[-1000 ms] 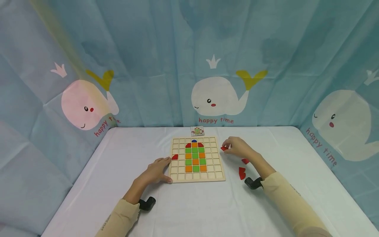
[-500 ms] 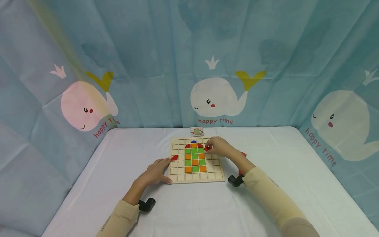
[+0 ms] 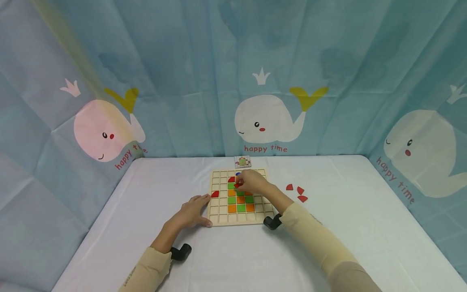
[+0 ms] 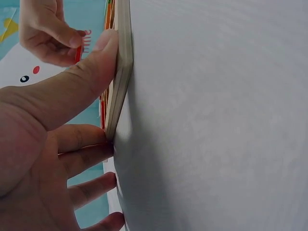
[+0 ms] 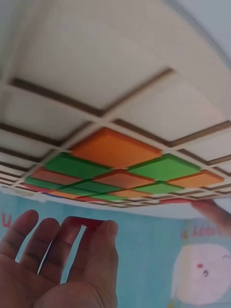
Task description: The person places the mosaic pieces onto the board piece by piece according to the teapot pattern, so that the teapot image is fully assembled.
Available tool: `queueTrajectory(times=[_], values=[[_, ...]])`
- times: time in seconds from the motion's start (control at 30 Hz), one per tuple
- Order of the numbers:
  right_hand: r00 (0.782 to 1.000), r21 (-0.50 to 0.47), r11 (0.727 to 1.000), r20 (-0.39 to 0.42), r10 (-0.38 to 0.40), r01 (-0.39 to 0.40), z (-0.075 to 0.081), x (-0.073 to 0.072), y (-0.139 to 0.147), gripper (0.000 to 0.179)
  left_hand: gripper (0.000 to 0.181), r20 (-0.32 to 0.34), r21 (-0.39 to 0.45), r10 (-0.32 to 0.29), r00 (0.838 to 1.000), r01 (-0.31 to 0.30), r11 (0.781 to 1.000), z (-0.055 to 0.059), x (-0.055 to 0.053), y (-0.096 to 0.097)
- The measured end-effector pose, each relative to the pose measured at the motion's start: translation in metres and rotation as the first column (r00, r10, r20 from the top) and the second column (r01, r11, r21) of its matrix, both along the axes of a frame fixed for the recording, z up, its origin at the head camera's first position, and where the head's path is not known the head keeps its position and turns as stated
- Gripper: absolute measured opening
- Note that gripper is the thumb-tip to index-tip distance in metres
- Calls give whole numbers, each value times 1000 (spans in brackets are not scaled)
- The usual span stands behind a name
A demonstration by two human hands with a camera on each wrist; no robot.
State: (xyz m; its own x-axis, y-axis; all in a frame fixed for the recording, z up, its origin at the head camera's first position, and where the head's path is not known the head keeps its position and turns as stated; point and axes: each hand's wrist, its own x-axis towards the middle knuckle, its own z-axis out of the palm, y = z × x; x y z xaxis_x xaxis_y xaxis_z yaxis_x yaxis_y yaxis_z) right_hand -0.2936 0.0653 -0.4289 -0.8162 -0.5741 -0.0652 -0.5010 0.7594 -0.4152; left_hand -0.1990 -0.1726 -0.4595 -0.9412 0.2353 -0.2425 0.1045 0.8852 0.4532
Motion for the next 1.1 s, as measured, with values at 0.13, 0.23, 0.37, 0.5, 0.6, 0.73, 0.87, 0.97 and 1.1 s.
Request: queueTrajectory(times=[0.13,0.23,0.37,0.5,0.6,0.73,0.87,0.97,1.1], values=[[999,27,999,-15,31,-31,-2,1,-11,20,98,-2,-1,-9,1000,9,1000,1,0,0],[999,52,998,-28,37,-36,-6,0,-20,21,98,1,1,-11,1000,11,1000,2,0,0],[998,70,997,-41,48,-45,-9,0,-31,22,99,2,-4,-7,1000,7,1000,2,0,0],[998,70,997,-37,47,-44,-9,1,-39,20,99,2,-8,-7,1000,7,1000,1,-1,0],[998,79,996,-38,41,-38,-8,3,-44,19,98,5,-12,-9,1000,9,1000,1,-1,0],[999,94,995,-33,28,-25,-6,4,-51,19,98,8,-18,-11,1000,11,1000,1,-2,0],[1000,110,994,-24,17,-14,-7,5,-55,18,98,11,-15,-7,1000,7,1000,1,-3,0],[999,121,993,-30,15,-11,-8,6,-57,17,98,16,-12,-4,1000,5,1000,0,-2,1],[1000,124,992,-21,1,1,-10,8,-58,17,98,14,-13,-7,1000,8,1000,-1,-1,2]])
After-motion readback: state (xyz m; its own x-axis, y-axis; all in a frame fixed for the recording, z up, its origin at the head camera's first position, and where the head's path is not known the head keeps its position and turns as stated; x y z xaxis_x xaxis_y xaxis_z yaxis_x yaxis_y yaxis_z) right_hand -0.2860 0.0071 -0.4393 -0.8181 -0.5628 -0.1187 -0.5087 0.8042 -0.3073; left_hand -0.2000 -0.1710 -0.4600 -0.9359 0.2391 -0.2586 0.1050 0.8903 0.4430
